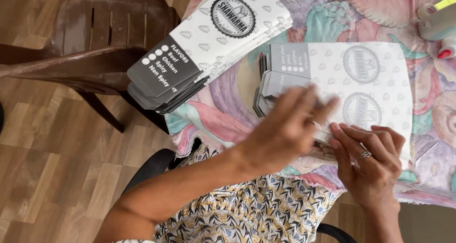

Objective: Folding and securing paper food wrappers with tape at a manual assembly station.

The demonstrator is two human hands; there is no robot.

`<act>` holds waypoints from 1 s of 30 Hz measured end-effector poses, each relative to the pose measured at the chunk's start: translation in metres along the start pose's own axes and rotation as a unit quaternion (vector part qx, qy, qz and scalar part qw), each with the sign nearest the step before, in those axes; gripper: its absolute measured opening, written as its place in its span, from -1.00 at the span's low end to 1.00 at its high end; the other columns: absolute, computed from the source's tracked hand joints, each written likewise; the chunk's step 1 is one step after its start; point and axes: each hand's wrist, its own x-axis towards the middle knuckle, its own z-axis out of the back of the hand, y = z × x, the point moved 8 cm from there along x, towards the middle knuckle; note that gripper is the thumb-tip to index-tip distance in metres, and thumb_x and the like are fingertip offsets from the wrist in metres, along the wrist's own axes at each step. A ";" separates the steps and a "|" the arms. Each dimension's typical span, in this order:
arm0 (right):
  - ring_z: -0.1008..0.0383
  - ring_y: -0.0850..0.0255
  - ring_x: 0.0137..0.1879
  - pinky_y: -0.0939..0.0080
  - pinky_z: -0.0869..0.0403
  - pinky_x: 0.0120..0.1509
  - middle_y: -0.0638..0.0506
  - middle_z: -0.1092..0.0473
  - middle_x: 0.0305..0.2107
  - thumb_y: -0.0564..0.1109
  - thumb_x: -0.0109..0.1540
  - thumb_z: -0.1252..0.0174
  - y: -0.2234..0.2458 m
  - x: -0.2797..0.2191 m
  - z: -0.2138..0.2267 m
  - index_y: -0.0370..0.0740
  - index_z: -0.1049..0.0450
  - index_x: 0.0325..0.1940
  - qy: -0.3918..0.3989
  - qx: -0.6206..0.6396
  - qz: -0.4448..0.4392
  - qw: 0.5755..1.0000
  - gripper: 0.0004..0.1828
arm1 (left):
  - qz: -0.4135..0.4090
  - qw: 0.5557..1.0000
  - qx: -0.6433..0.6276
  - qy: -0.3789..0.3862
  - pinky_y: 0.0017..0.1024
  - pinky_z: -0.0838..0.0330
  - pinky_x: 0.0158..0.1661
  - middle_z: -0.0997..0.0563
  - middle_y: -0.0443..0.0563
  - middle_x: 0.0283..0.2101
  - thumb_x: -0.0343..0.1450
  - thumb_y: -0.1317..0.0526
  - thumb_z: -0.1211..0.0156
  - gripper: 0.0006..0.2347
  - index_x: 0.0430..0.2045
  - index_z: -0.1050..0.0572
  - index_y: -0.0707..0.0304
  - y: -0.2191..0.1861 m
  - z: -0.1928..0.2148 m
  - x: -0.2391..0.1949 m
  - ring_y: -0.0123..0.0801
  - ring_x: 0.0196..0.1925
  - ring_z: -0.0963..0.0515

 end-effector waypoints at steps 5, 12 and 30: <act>-0.53 0.15 -0.09 -0.01 -0.34 0.24 -0.07 -0.60 -0.11 -0.25 0.35 -0.43 -0.004 -0.002 0.000 -0.24 -0.68 0.01 0.026 -0.013 -0.001 1.000 -0.85 | 0.063 0.985 0.128 0.092 -0.20 -0.60 0.14 -0.44 0.45 0.11 0.32 0.61 -0.35 -0.56 0.08 -0.35 0.65 0.022 0.053 0.008 0.06 0.11 -0.48; -0.46 0.20 -0.26 0.08 -0.31 0.13 0.00 -0.57 -0.25 -0.25 0.32 -0.36 -0.001 0.025 0.006 -0.23 -0.64 -0.03 0.099 -0.003 0.010 0.995 -0.86 | 0.163 0.941 0.233 0.183 0.06 -0.21 0.40 -0.22 0.63 0.35 0.22 0.57 -0.29 -0.28 0.35 -0.17 0.52 0.076 0.054 -0.038 0.31 0.41 -0.22; -0.46 0.17 -0.37 -0.06 -0.52 0.18 -0.05 -0.45 -0.39 -0.31 0.27 -0.29 0.010 0.052 0.003 -0.37 -0.47 0.03 0.223 -0.012 0.133 0.966 -0.74 | -0.117 0.984 0.114 0.075 -0.20 -0.50 0.08 -0.55 0.27 -0.10 0.44 0.47 -0.38 -0.86 -0.19 -0.61 0.61 -0.023 0.036 -0.001 -0.06 0.01 -0.50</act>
